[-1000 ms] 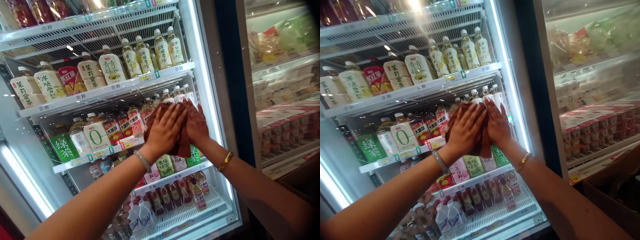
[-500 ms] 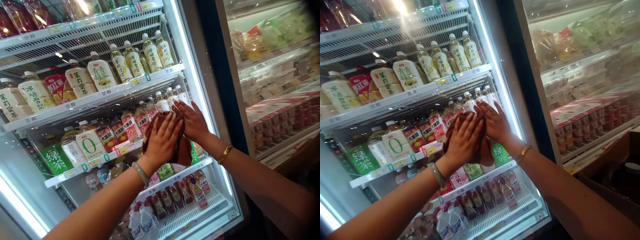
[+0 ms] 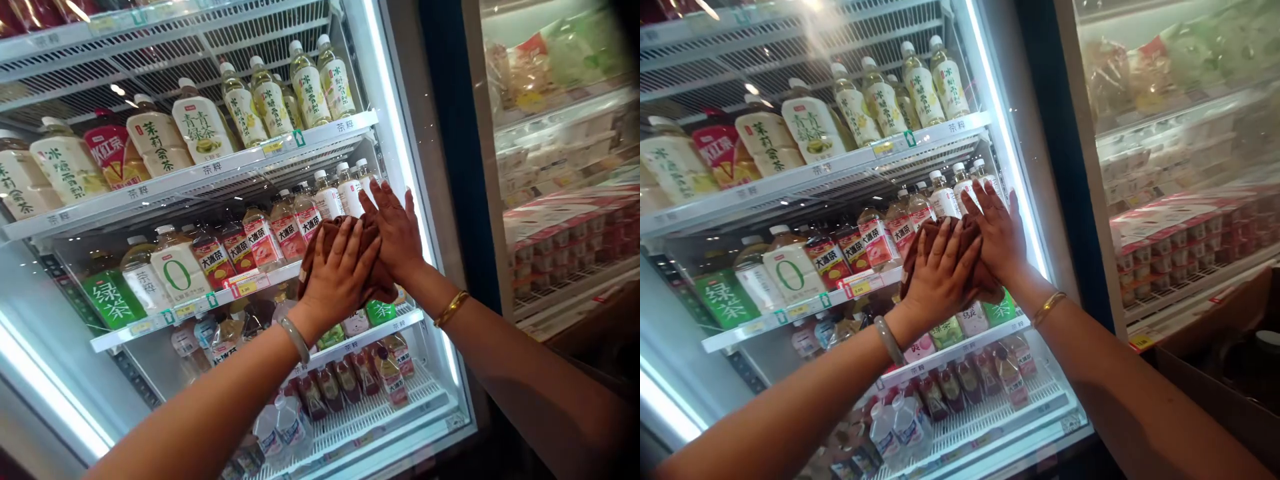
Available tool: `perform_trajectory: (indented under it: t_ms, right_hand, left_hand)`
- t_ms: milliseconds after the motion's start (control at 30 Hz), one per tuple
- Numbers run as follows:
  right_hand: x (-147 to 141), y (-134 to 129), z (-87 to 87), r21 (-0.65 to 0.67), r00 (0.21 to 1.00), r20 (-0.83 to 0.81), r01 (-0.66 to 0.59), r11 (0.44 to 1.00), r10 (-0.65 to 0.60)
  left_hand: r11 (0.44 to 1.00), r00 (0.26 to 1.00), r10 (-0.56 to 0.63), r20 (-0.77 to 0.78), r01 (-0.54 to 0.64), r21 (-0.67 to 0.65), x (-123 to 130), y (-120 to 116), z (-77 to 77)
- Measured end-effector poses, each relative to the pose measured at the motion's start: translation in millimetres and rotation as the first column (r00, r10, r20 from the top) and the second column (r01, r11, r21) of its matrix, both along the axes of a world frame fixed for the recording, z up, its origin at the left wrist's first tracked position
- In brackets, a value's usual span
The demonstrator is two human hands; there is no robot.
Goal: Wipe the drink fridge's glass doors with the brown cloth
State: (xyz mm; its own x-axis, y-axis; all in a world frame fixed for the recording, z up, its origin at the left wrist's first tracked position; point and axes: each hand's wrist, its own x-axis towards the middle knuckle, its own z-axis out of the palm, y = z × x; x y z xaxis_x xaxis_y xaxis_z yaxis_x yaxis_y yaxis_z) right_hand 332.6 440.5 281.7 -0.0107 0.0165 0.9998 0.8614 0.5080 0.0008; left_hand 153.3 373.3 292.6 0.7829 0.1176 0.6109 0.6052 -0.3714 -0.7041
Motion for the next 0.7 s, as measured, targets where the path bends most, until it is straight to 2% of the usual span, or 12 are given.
perform_trajectory:
  t_ms: [100, 167, 200, 267, 367, 400, 433, 500, 533, 600, 633, 700]
  right_hand:
    - [0, -1, -0.8, 0.025, 1.000, -0.002, 0.008, 1.000, -0.008]
    - [-1, -1, -1.4, 0.044, 1.000, 0.007, 0.015, 0.999, -0.015]
    - [-1, -1, -1.7, 0.052, 1.000, 0.014, 0.016, 0.999, -0.017]
    - [0, -2, -2.5, 0.052, 1.000, 0.024, 0.009, 0.999, -0.010]
    - [2, -2, -3.6, 0.031, 0.999, 0.046, 0.005, 1.000, -0.006]
    - [3, -2, -3.9, 0.033, 0.998, 0.057, 0.008, 0.999, -0.009]
    - [5, -1, -4.1, 0.036, 0.997, 0.074, 0.012, 0.999, -0.014]
    - [11, 2, -4.3, 0.034, 0.992, 0.129, 0.012, 0.999, -0.017]
    - [15, 4, -4.2, 0.039, 0.988, 0.156, 0.005, 0.999, -0.011]
    - [27, 10, -3.4, 0.074, 0.982, 0.190, -0.023, 0.997, 0.009]
    - [33, 13, -2.7, 0.098, 0.978, 0.206, -0.044, 0.994, 0.023]
    - [45, 16, -0.9, 0.134, 0.971, 0.236, -0.078, 0.988, 0.044]
  left_hand:
    - [1.000, 0.999, 0.001, -0.036, 0.000, 0.005, -9, 3, 37.4]
    - [1.000, 0.996, 0.018, 0.092, -0.020, 0.020, -9, 5, 59.9]
    - [0.999, 0.992, 0.019, 0.127, -0.022, 0.023, -7, 5, 64.1]
    - [1.000, 0.994, 0.003, 0.105, -0.005, 0.019, -4, 4, 57.0]
    - [0.999, 0.998, -0.040, -0.042, 0.041, 0.014, -6, 2, 32.2]
    - [0.998, 0.995, -0.057, -0.086, 0.059, 0.023, -9, 1, 29.2]
    - [0.997, 0.988, -0.073, -0.139, 0.077, 0.024, -12, 2, 31.1]
    - [0.996, 0.972, -0.085, -0.220, 0.088, 0.004, -14, 3, 47.7]
    - [0.997, 0.972, -0.082, -0.220, 0.083, -0.006, -12, 4, 59.1]
    - [0.999, 0.992, -0.049, -0.113, 0.049, -0.005, -2, 7, 76.8]
    - [0.999, 0.998, -0.039, -0.041, 0.039, 0.003, 6, 10, 79.3]
    - [0.999, 0.997, -0.039, 0.065, 0.037, 0.023, 20, 14, 68.2]
